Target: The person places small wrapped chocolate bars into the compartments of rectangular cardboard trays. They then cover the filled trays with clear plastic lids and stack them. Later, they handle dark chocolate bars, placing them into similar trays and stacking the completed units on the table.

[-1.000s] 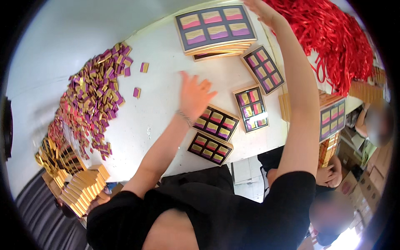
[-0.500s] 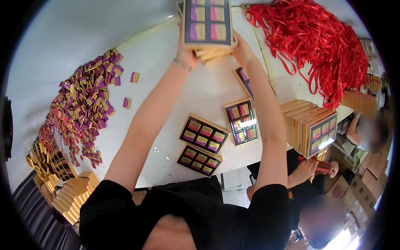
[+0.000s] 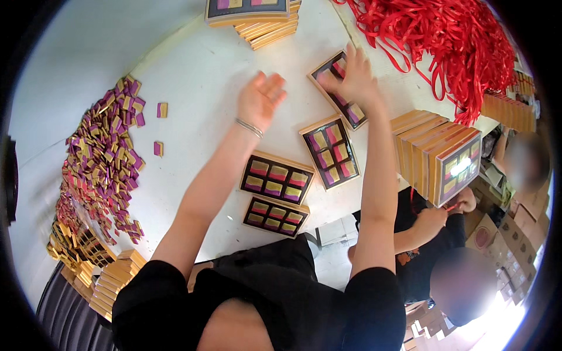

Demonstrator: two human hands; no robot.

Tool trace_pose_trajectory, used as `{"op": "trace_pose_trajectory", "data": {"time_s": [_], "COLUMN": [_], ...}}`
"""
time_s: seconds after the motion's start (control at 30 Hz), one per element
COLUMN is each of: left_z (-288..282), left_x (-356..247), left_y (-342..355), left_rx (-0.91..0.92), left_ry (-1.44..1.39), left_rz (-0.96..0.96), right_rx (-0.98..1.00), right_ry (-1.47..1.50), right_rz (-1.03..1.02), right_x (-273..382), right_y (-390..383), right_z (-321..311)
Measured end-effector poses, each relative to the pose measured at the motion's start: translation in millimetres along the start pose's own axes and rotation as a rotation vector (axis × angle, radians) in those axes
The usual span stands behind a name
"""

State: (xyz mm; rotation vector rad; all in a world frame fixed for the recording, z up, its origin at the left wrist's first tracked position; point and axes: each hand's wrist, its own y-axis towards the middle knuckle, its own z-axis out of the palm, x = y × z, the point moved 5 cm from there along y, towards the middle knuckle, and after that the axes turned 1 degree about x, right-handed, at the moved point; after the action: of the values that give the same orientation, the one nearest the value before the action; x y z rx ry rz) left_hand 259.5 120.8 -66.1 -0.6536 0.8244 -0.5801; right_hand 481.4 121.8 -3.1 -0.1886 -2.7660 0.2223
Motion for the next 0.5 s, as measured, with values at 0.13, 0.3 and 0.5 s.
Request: {"op": "trace_pose_trajectory", "data": {"time_s": [0.13, 0.3, 0.5], "left_z": [12, 30, 154], "left_x": [1, -163, -194], "left_y": [-40, -53, -45], "left_rx": [-0.2, -0.027, 0.374], "left_ry": [0.076, 0.268, 0.098], "left_rz": [0.293, 0.708, 0.795], "right_rx": [-0.115, -0.377, -0.317], "right_ry": [-0.413, 0.249, -0.16], "right_rz": [0.137, 0.097, 0.092], "right_x": [18, 76, 218], "right_y": [-28, 28, 103], "right_z": [-5, -118, -156]}}
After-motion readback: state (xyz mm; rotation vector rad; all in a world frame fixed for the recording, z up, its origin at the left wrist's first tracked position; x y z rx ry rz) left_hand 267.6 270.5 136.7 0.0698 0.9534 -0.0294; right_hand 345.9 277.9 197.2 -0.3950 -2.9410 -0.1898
